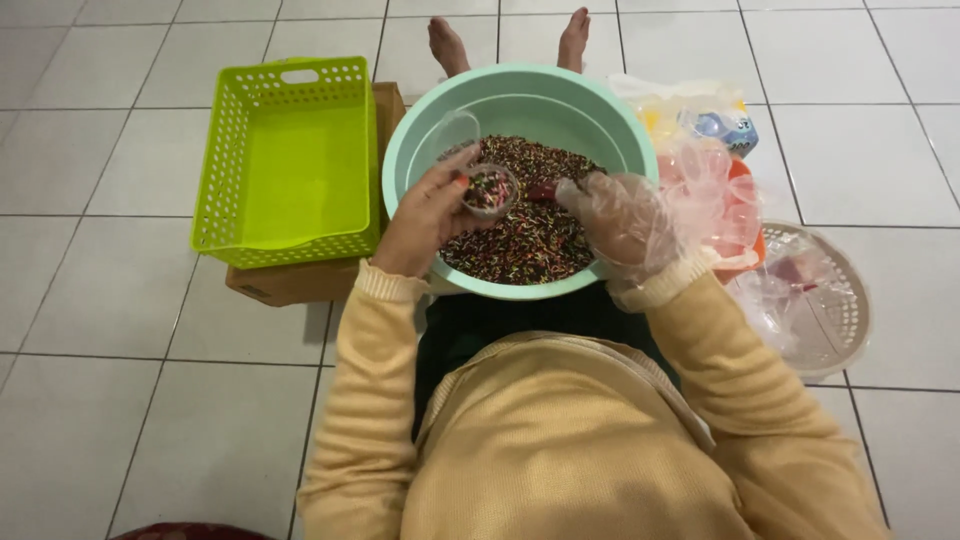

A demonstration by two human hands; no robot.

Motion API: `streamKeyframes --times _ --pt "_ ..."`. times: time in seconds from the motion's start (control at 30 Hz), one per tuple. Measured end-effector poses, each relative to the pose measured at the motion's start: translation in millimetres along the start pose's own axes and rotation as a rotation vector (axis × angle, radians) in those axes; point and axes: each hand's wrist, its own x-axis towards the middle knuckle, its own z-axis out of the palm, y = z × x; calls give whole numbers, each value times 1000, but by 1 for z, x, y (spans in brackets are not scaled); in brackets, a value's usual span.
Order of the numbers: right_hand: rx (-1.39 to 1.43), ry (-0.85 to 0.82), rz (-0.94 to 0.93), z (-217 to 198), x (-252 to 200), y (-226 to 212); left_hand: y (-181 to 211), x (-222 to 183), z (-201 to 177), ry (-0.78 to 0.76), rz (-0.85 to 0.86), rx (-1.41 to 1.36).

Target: The person scoops multi-colored sprinkles from a large bowl into a small plastic cup using a spoon.

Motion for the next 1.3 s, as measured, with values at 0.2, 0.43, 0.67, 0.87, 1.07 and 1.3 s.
streamKeyframes --times 0.2,0.43,0.67,0.87,1.07,1.3 --pt "-69 -18 -135 -19 -2 -8 25 -23 31 -100 -73 45" --pt "240 25 -23 -56 10 -50 28 -33 52 -175 -15 -47" --pt "595 -54 102 -62 16 -75 18 -44 77 -255 -16 -140" --pt "349 87 -93 -31 1 -46 1 -43 68 -225 -12 -156" --pt "517 227 -177 -32 15 -65 -9 -41 63 -210 -9 -186" --pt "442 157 -288 -39 16 -69 8 -51 73 -136 73 -41"
